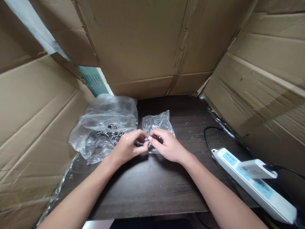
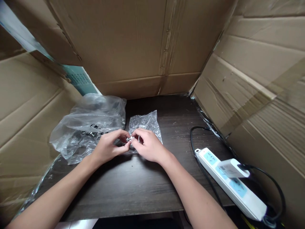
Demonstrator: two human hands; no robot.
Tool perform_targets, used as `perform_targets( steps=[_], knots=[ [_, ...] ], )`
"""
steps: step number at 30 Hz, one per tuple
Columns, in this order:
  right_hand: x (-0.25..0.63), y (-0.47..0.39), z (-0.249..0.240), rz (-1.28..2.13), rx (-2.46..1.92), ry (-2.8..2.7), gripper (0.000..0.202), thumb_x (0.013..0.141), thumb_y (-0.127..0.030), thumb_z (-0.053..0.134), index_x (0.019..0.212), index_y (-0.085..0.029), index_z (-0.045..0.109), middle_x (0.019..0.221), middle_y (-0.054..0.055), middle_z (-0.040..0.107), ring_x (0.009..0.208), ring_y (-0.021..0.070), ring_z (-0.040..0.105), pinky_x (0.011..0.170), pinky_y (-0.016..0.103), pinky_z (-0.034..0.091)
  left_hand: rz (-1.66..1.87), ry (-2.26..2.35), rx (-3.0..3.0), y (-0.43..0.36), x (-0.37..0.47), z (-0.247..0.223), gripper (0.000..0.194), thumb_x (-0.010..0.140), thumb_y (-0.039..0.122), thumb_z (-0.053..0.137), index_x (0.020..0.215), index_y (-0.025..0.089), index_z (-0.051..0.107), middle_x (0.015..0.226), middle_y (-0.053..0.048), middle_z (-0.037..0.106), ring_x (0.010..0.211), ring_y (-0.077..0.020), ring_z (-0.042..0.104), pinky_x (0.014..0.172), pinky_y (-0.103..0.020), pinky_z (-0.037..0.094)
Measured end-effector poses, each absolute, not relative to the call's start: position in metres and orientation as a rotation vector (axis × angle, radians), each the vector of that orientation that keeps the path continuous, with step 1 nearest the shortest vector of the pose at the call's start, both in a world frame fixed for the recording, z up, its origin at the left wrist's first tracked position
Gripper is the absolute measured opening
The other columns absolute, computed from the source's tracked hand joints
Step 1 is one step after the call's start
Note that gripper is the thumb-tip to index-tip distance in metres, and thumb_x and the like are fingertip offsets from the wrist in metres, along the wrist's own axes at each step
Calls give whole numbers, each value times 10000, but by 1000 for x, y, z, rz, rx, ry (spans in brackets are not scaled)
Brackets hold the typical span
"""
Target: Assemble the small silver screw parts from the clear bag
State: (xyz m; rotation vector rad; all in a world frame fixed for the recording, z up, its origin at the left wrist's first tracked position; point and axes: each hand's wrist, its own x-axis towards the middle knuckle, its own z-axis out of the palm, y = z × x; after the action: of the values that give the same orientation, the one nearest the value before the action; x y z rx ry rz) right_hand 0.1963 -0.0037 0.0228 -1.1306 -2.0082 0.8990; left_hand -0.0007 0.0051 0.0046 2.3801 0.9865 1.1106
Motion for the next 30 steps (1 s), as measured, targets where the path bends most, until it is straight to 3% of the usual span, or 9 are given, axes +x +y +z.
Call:
perform_targets(
  steps=[13, 20, 30],
  knots=[
    [199, 0, 24, 862, -1171, -2038, 294, 933, -161, 475, 641, -181, 505, 648, -25, 527, 635, 121, 480, 623, 262, 336, 1098, 928, 2411, 0, 1, 6, 68, 910, 197, 660, 956, 155, 633, 829, -26, 721, 702, -123, 689, 675, -216, 584],
    [200, -1, 24, 868, -1140, -2005, 116, 933, -171, 508, 869, -197, 602, 839, -4, 633, 758, 139, 550, 694, 266, 390, 1091, 967, 2422, 2, 0, 6, 91, 917, 211, 651, 988, 156, 633, 826, -14, 728, 701, -123, 701, 685, -212, 583],
    [201, 0, 21, 866, -1140, -2045, 189, 982, -202, 443, 814, -200, 531, 817, -7, 592, 768, 142, 537, 711, 278, 381, 1053, 961, 2423, 2, 1, 5, 108, 928, 226, 637, 1010, 158, 627, 843, -24, 731, 715, -131, 705, 686, -226, 590]
  ],
)
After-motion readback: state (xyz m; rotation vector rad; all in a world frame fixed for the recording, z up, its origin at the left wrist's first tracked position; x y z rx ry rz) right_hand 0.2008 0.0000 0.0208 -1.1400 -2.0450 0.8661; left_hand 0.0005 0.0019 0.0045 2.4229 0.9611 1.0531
